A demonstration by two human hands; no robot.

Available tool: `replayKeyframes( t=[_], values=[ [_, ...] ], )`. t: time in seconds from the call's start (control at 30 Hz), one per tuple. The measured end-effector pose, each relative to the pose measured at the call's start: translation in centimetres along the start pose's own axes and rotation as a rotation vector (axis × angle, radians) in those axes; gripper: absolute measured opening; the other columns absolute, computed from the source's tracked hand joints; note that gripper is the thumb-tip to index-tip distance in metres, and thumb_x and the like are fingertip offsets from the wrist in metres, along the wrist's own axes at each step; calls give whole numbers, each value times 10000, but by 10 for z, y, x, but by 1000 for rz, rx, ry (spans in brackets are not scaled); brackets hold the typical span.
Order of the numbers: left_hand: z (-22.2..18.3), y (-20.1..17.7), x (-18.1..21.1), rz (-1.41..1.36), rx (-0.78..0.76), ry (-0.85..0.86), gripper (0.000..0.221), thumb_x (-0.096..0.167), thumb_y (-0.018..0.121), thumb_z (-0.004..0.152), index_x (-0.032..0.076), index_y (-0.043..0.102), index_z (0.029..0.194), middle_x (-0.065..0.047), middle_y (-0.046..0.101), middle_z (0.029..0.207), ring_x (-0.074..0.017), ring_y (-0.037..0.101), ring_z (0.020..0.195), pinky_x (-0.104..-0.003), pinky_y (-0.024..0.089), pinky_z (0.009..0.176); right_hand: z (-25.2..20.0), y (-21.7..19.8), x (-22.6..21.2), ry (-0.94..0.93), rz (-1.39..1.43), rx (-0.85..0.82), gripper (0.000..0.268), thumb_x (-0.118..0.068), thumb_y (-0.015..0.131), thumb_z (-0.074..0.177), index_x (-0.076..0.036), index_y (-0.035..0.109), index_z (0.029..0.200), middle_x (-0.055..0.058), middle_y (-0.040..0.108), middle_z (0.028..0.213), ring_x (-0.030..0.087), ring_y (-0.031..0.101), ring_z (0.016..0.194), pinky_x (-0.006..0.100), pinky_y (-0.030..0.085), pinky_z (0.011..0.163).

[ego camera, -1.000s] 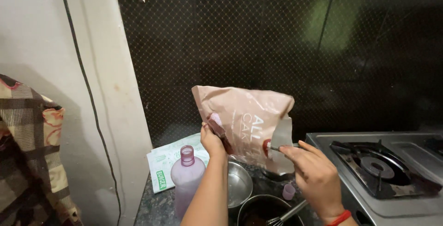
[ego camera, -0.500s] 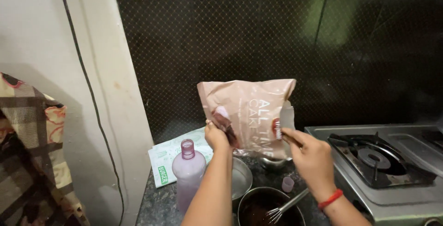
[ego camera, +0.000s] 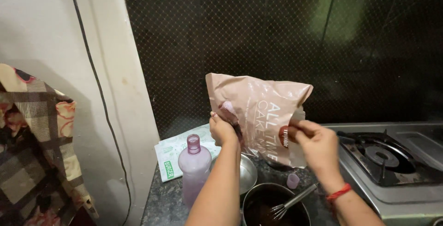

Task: The person whisks a chocolate mixture in a bowl, pours water from a bottle into it, and then empties a bag of cake mix into the bowl while continuing to whisk.

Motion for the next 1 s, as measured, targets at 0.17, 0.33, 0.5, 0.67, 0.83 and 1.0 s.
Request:
replayKeyframes(
  t=[0.17,0.33,0.5,0.67,0.83,1.0],
  values=[
    [27,-12,-11,48,80,71,521,527,326,1032,201,700,1192,-107,732,1198,-418,633,1146,-627,381,1003,9,-27,42,251,498,23,245,-23,645,927,66,723,1141,171,757,1074,221,751,839,309,634,743],
    [54,-15,-26,61,168,183,503,469,358,1055,123,710,1152,-167,720,1168,-445,638,1088,-585,439,926,10,-41,85,484,568,13,245,-22,567,979,103,700,1143,185,742,1094,268,733,828,336,625,735],
    [66,-12,-21,1,245,301,485,428,408,1069,64,720,1141,-206,693,1144,-434,634,1055,-534,460,910,4,-45,104,596,558,-4,258,-41,517,997,75,706,1129,166,729,996,224,711,777,312,618,712],
    [61,-16,4,90,302,364,458,447,423,1046,142,735,1183,-142,685,1184,-409,585,1090,-533,429,943,11,-48,177,610,494,56,239,-54,507,972,58,712,1022,126,677,885,174,584,618,275,509,546],
    [73,-7,25,143,343,450,446,479,439,1031,190,737,1196,-81,697,1195,-378,568,1114,-533,395,969,1,-34,256,622,390,36,254,-83,523,988,94,704,967,134,592,777,173,503,561,286,403,480],
    [56,2,52,156,259,602,412,470,465,1030,185,737,1150,-48,692,1172,-338,558,1133,-531,354,1006,-26,0,233,751,410,-95,213,-76,547,943,15,733,993,90,641,813,162,560,604,316,501,529]
  ],
)
Point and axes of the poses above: each hand's wrist, its own z-axis towards the middle knuckle, its own y-axis out of the palm, x = y × z, the point moved 6 cm from there along z, towards the middle knuckle
